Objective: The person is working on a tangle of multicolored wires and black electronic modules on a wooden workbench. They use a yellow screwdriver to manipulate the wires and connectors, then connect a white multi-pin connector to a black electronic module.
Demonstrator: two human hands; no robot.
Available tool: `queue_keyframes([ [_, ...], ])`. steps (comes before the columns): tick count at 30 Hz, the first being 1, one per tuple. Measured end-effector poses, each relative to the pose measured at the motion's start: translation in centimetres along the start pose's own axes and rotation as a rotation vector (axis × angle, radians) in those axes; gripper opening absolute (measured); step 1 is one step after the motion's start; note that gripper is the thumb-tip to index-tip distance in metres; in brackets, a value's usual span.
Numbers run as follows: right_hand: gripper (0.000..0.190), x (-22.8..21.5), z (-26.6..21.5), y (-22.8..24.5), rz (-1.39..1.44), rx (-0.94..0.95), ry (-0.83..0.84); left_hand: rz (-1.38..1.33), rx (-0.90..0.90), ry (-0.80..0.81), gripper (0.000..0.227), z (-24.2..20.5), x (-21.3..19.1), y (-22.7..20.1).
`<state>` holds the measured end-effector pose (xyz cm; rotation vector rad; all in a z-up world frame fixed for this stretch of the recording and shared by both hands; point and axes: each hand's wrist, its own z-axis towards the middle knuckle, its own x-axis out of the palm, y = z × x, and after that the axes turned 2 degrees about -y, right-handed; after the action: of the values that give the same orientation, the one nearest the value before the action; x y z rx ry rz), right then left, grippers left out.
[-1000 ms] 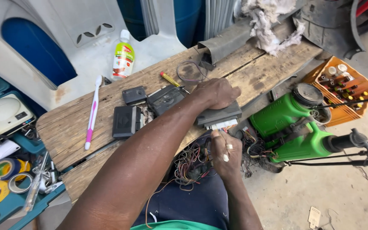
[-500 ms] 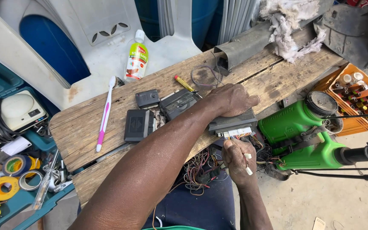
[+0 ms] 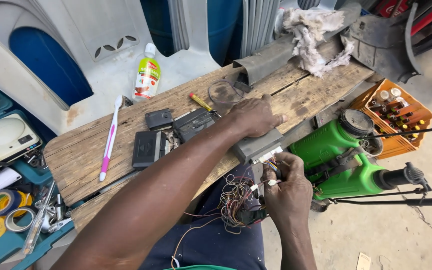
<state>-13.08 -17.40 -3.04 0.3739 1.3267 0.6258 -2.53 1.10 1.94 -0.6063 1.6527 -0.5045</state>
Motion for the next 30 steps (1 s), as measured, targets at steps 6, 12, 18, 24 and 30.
queue_keyframes([
  [6, 0.033, -1.7, 0.6, 1.8, 0.345, 0.152, -0.023, -0.175, 0.040, 0.185, 0.043, -7.3, -6.1, -0.2],
  [12, 0.026, -1.3, 1.2, 2.5, 0.653, 0.168, -0.036, -0.504, 0.294, 0.058, 0.098, -9.5, -5.3, 3.3],
  [18, 0.024, 0.3, 2.1, 0.9, 0.839, 0.378, 0.142, -0.105, 0.274, -0.280, 0.073, -4.7, -2.7, 3.1],
  [24, 0.022, -0.1, 2.8, 0.1, 0.906, 0.403, 0.149, -0.436, 0.290, -0.351, 0.061, -0.4, 0.7, 1.6],
  [30, 0.021, -1.6, 3.4, -0.2, 0.556, 0.289, 0.073, -0.495, 0.216, -0.389, 0.048, 4.0, 3.9, 0.6],
])
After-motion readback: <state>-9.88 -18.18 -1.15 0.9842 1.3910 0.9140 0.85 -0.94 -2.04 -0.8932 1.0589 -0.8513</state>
